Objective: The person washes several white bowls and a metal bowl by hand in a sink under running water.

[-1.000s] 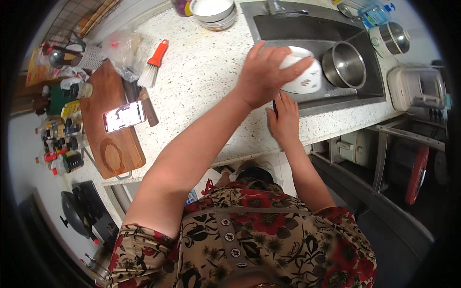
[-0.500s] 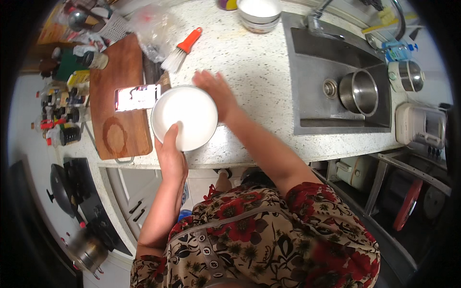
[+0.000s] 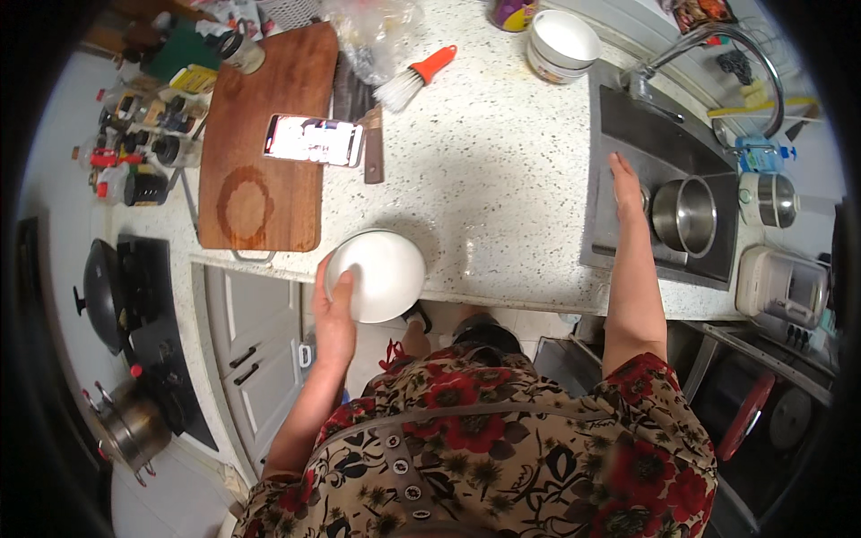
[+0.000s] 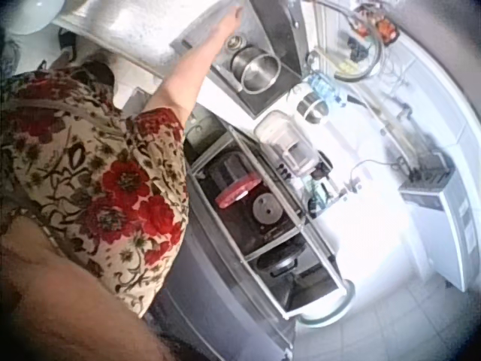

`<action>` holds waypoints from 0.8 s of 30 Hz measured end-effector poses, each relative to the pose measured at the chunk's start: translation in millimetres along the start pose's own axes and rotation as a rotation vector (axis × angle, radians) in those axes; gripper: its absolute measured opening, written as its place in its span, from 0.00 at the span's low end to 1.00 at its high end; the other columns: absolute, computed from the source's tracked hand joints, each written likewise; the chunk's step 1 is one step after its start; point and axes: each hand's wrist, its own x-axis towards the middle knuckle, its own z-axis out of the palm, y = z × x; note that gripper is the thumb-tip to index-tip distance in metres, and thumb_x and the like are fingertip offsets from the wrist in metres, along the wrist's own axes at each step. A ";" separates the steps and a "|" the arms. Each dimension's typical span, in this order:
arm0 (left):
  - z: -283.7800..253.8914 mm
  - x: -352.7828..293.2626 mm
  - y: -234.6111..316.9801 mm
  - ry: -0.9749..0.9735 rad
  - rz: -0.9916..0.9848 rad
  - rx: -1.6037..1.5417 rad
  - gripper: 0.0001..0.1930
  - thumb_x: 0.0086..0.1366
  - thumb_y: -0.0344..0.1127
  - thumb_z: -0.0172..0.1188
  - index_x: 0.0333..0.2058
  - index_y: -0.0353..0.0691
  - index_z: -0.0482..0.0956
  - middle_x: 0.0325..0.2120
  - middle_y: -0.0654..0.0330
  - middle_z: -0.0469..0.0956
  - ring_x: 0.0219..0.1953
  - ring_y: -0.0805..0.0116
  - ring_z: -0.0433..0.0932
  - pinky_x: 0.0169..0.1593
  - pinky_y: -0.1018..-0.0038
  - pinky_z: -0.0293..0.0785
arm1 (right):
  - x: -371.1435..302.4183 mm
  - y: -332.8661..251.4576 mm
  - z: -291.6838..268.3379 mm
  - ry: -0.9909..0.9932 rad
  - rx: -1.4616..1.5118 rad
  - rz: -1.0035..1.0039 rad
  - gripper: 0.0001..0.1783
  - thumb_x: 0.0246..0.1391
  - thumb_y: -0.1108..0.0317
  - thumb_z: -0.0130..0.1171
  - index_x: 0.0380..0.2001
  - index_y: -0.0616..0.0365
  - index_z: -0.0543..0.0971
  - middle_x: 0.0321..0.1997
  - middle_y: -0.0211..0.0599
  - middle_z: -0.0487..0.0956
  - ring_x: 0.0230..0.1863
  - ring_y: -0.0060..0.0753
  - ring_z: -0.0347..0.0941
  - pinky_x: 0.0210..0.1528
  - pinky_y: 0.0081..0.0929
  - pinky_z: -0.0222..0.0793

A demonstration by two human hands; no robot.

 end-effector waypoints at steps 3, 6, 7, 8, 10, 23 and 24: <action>-4.5 3.7 0.2 0.051 -0.001 -0.211 0.22 0.69 0.39 0.48 0.57 0.34 0.63 0.48 0.55 0.71 0.51 0.70 0.68 0.56 0.73 0.62 | -5.5 15.3 12.1 0.371 -0.871 -0.351 0.28 0.59 0.52 0.45 0.57 0.60 0.68 0.61 0.51 0.67 0.63 0.50 0.61 0.64 0.36 0.56; -13.6 -0.5 3.1 0.130 0.061 -0.035 0.21 0.69 0.39 0.47 0.56 0.34 0.64 0.48 0.55 0.71 0.51 0.70 0.68 0.57 0.73 0.61 | -32.8 -36.6 76.0 0.192 -0.397 -0.579 0.25 0.57 0.58 0.51 0.54 0.64 0.70 0.58 0.53 0.69 0.60 0.52 0.64 0.62 0.37 0.58; -13.2 3.7 2.5 0.127 0.099 0.039 0.20 0.69 0.39 0.47 0.56 0.34 0.65 0.48 0.55 0.71 0.51 0.70 0.68 0.57 0.73 0.61 | -42.0 -56.8 107.0 0.189 -0.347 -0.703 0.24 0.55 0.62 0.54 0.52 0.65 0.71 0.57 0.53 0.70 0.59 0.53 0.65 0.62 0.38 0.59; -9.3 6.1 4.8 0.112 0.113 0.036 0.21 0.69 0.40 0.47 0.56 0.34 0.65 0.48 0.55 0.71 0.50 0.70 0.68 0.56 0.73 0.62 | -42.5 -69.0 131.7 0.172 -0.375 -0.872 0.25 0.53 0.63 0.56 0.52 0.64 0.71 0.58 0.53 0.69 0.60 0.51 0.64 0.63 0.40 0.56; -5.6 2.8 14.4 0.088 0.144 0.039 0.21 0.70 0.41 0.47 0.55 0.34 0.65 0.47 0.56 0.71 0.50 0.70 0.68 0.56 0.73 0.62 | -42.2 -94.3 176.5 0.064 -0.458 -0.954 0.29 0.54 0.59 0.56 0.57 0.60 0.67 0.63 0.48 0.64 0.64 0.46 0.59 0.65 0.48 0.51; -12.1 6.2 11.6 0.151 0.078 -0.059 0.23 0.70 0.45 0.47 0.55 0.33 0.66 0.47 0.56 0.72 0.49 0.69 0.69 0.54 0.73 0.64 | 14.4 -24.7 55.5 0.171 -0.847 -0.482 0.35 0.59 0.43 0.44 0.65 0.46 0.57 0.70 0.34 0.55 0.68 0.39 0.53 0.66 0.54 0.43; -13.2 6.3 11.8 0.147 0.093 -0.087 0.24 0.70 0.46 0.47 0.55 0.33 0.66 0.47 0.56 0.72 0.48 0.69 0.70 0.54 0.73 0.64 | 21.1 -19.2 26.6 0.031 -0.624 -0.230 0.35 0.59 0.43 0.43 0.65 0.46 0.58 0.69 0.35 0.57 0.68 0.38 0.53 0.66 0.55 0.43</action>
